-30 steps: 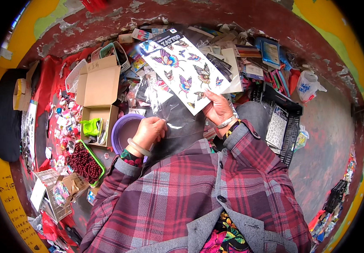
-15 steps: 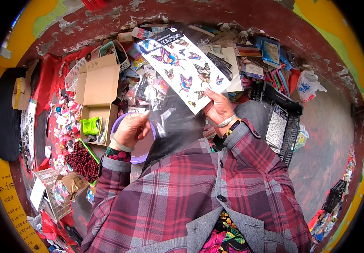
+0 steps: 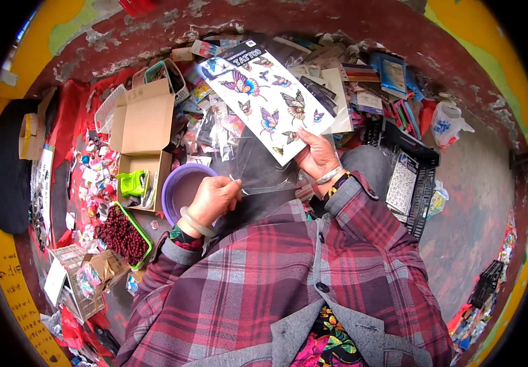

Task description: The person sits on the floor and wipes various temporary tattoo sheets with a cloth. They handle the sheets one by one, turning them over to clean both sides, and occasionally wipe the plastic packaging before placing the items back into a pile.

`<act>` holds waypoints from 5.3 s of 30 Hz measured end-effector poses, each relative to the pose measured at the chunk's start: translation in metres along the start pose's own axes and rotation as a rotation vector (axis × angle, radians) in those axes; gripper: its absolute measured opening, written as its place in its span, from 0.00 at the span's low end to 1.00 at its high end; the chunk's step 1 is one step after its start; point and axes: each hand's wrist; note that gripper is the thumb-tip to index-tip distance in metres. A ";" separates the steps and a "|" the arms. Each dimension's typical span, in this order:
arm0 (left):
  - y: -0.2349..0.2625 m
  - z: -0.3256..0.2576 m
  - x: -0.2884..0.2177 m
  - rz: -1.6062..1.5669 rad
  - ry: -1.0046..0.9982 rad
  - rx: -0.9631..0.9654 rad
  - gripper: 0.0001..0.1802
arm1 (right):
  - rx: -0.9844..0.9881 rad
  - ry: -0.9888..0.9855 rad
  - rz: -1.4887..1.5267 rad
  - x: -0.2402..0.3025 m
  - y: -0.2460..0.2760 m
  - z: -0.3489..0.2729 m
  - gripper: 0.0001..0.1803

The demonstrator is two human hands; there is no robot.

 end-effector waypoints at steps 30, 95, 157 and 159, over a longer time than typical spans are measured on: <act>0.032 0.046 -0.092 1.681 -1.461 0.168 0.18 | -0.016 -0.049 -0.014 0.000 0.005 0.001 0.23; -0.100 0.071 -0.070 0.736 -0.815 0.217 0.19 | -0.379 -0.005 -0.587 0.206 0.056 -0.231 0.21; -0.094 0.059 -0.012 0.646 -0.843 0.005 0.09 | -0.541 0.163 -0.620 0.150 -0.001 -0.233 0.17; -0.094 0.060 -0.011 0.679 -0.895 -0.008 0.08 | -0.540 0.157 -0.618 0.150 -0.001 -0.234 0.17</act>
Point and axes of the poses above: each hand's wrist, its own z-axis towards the middle knuckle, its own y-axis out of the back of the hand, x = y × z, and after that the axes turned 3 degrees about -z, right-handed
